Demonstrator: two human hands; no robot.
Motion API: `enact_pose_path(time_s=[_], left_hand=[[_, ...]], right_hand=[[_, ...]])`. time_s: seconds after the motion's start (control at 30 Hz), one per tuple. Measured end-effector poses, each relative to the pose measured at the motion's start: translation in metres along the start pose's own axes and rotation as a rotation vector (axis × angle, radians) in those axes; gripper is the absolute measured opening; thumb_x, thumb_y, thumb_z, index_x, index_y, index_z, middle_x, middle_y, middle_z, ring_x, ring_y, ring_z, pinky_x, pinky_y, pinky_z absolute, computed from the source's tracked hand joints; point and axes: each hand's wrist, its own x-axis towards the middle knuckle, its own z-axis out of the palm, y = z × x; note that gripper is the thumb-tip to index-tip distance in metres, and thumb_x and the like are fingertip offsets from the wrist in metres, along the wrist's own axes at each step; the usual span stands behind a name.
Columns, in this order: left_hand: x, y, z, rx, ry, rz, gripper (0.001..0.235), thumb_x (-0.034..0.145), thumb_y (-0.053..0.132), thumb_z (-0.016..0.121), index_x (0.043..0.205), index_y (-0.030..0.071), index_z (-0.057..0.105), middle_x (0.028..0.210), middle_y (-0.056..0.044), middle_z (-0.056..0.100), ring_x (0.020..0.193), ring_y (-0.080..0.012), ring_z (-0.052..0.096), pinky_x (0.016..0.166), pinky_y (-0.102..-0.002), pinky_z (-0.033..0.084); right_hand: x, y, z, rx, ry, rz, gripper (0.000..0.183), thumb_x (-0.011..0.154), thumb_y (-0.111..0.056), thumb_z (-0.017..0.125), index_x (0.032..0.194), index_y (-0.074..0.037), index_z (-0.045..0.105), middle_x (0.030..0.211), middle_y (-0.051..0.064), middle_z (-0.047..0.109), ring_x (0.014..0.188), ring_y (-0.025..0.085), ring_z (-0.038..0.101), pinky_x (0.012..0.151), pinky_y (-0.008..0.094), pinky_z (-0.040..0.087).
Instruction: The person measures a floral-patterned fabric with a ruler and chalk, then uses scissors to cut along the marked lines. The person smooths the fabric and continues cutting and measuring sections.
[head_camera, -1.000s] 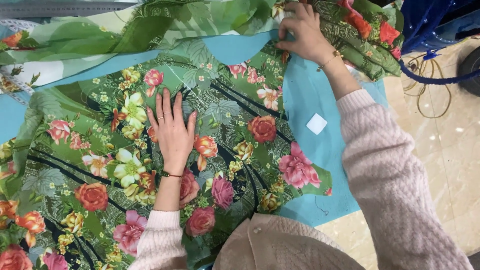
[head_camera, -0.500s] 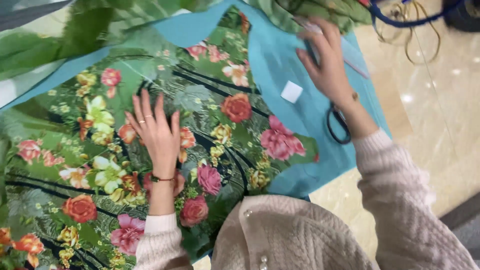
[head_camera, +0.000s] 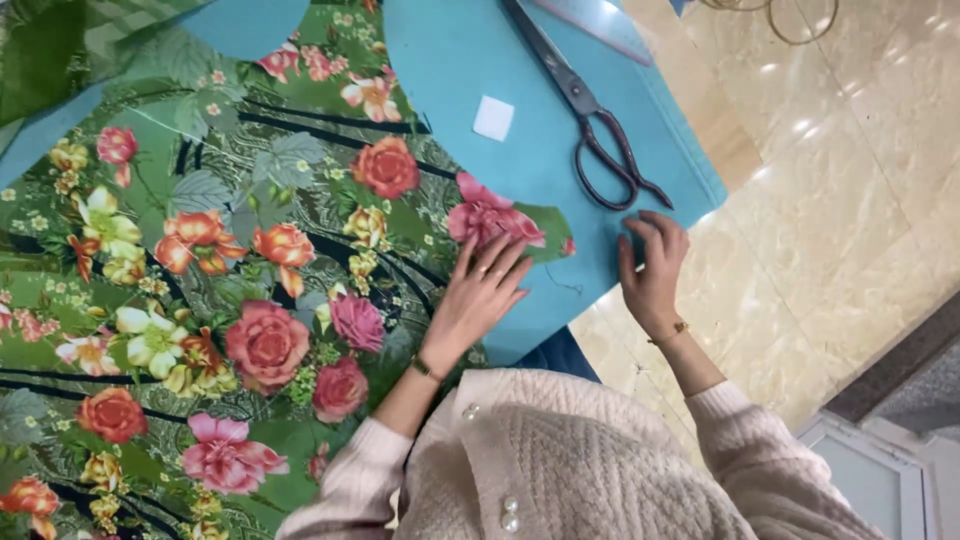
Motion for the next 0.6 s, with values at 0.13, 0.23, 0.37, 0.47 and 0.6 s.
enact_pose_path(time_s=[0.13, 0.23, 0.37, 0.47, 0.6], left_hand=[[0.019, -0.003, 0.035, 0.158, -0.072, 0.027, 0.064, 0.08, 0.054, 0.076, 0.133, 0.021, 0.06, 0.143, -0.005, 0.054, 0.132, -0.0237, 0.051, 0.105, -0.051, 0.044], [0.028, -0.001, 0.024, 0.248, -0.021, -0.141, 0.056, 0.09, 0.055, 0.067, 0.134, 0.02, 0.061, 0.143, -0.008, 0.055, 0.122, -0.0292, 0.055, 0.091, -0.05, 0.048], [0.033, 0.009, 0.013, 0.305, 0.033, -0.214, 0.049, 0.098, 0.053, 0.059, 0.132, 0.018, 0.063, 0.142, -0.01, 0.056, 0.119, -0.0279, 0.056, 0.088, -0.048, 0.049], [0.029, 0.017, 0.017, 0.26, 0.052, -0.23, 0.054, 0.097, 0.053, 0.061, 0.136, 0.017, 0.062, 0.148, -0.013, 0.052, 0.127, -0.03, 0.053, 0.097, -0.053, 0.046], [0.024, 0.032, -0.002, 0.174, 0.046, -0.219, 0.054, 0.097, 0.048, 0.062, 0.139, 0.013, 0.059, 0.151, -0.016, 0.05, 0.141, -0.0331, 0.045, 0.113, -0.062, 0.034]], right_hand=[[-0.005, -0.005, 0.004, 0.031, 0.025, -0.025, 0.028, 0.098, -0.006, 0.07, 0.125, -0.01, 0.064, 0.125, 0.014, 0.057, 0.119, 0.036, 0.054, 0.101, 0.049, 0.038], [-0.008, -0.013, 0.002, 0.049, 0.01, -0.005, 0.026, 0.098, -0.007, 0.07, 0.124, -0.011, 0.065, 0.125, 0.014, 0.057, 0.117, 0.037, 0.054, 0.099, 0.05, 0.039], [-0.01, -0.016, 0.005, 0.061, -0.002, -0.008, 0.026, 0.098, -0.009, 0.069, 0.123, -0.012, 0.064, 0.125, 0.011, 0.056, 0.119, 0.035, 0.053, 0.1, 0.049, 0.038], [-0.006, -0.019, 0.01, 0.055, -0.025, -0.007, 0.022, 0.099, -0.013, 0.07, 0.12, -0.013, 0.065, 0.124, 0.011, 0.057, 0.119, 0.035, 0.052, 0.101, 0.049, 0.038], [0.011, -0.025, 0.015, 0.046, -0.062, -0.014, 0.018, 0.102, -0.018, 0.069, 0.119, -0.015, 0.068, 0.122, 0.009, 0.056, 0.118, 0.034, 0.05, 0.1, 0.048, 0.038]])
